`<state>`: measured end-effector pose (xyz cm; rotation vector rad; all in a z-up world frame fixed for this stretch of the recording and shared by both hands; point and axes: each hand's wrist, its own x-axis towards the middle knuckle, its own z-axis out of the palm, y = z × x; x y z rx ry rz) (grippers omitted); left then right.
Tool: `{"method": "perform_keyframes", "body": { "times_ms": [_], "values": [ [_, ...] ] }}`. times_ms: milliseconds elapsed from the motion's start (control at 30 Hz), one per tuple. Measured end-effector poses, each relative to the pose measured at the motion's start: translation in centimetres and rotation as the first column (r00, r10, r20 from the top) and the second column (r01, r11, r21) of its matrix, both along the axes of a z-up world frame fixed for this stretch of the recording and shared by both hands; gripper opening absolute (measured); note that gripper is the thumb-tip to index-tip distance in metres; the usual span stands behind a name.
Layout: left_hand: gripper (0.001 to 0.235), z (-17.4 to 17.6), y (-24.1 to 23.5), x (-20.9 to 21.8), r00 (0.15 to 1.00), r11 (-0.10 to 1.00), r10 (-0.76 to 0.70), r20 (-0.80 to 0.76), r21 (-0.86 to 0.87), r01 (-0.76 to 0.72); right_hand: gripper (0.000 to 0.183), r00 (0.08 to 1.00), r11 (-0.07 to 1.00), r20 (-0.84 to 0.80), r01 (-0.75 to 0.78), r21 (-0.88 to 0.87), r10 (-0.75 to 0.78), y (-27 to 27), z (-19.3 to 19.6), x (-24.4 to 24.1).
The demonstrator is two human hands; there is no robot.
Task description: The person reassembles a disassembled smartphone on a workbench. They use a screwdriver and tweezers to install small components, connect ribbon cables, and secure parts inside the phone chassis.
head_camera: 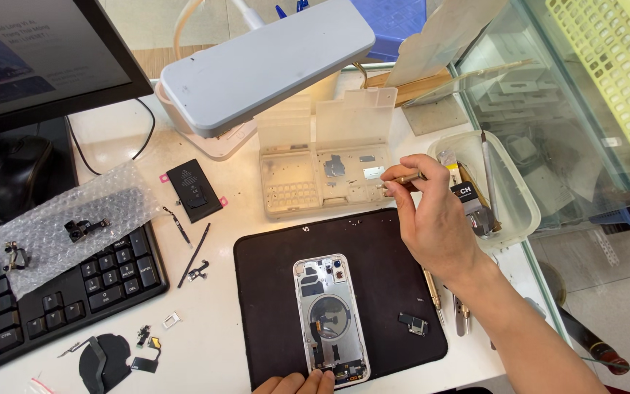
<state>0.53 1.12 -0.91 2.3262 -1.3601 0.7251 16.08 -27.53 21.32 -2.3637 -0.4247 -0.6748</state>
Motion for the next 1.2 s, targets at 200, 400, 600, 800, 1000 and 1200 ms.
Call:
{"method": "perform_keyframes", "body": {
  "times_ms": [200, 400, 600, 800, 1000, 1200],
  "values": [
    [0.022, 2.9, -0.4, 0.7, 0.998, 0.998, 0.048, 0.044, -0.032, -0.047, 0.039, 0.999, 1.0, 0.038, -0.012, 0.023, 0.011, 0.2, 0.5, -0.2],
    [0.026, 10.8, -0.1, 2.1, 0.995, 0.998, 0.009, -0.099, -0.058, -0.015, 0.046, 0.984, 0.807, -0.151, 0.009, 0.59, 0.099, 0.9, 2.4, -6.7],
    [0.028, 16.6, 0.1, 3.1, 0.978, 0.976, -0.055, -0.202, -0.216, 0.01, 0.057, 0.885, 0.498, -0.372, 0.197, 0.845, 0.281, 5.4, -2.0, -14.8],
    [0.024, 18.8, 0.3, 3.6, 0.978, 0.98, -0.092, -0.19, -0.193, 0.055, 0.056, 0.888, 0.404, -0.315, 0.166, 0.899, 0.335, 7.5, -5.0, -16.2],
    [0.02, 20.2, 0.6, 3.6, 0.965, 0.985, -0.112, -0.237, -0.158, 0.075, 0.055, 0.864, 0.439, -0.334, 0.151, 0.886, 0.377, 7.7, -4.8, -15.7],
    [0.02, 20.6, 0.6, 3.5, 0.94, 0.974, -0.133, -0.315, -0.215, 0.066, 0.055, 0.862, 0.431, -0.354, 0.182, 0.884, 0.362, 7.7, -4.9, -15.6]
  ]
}}
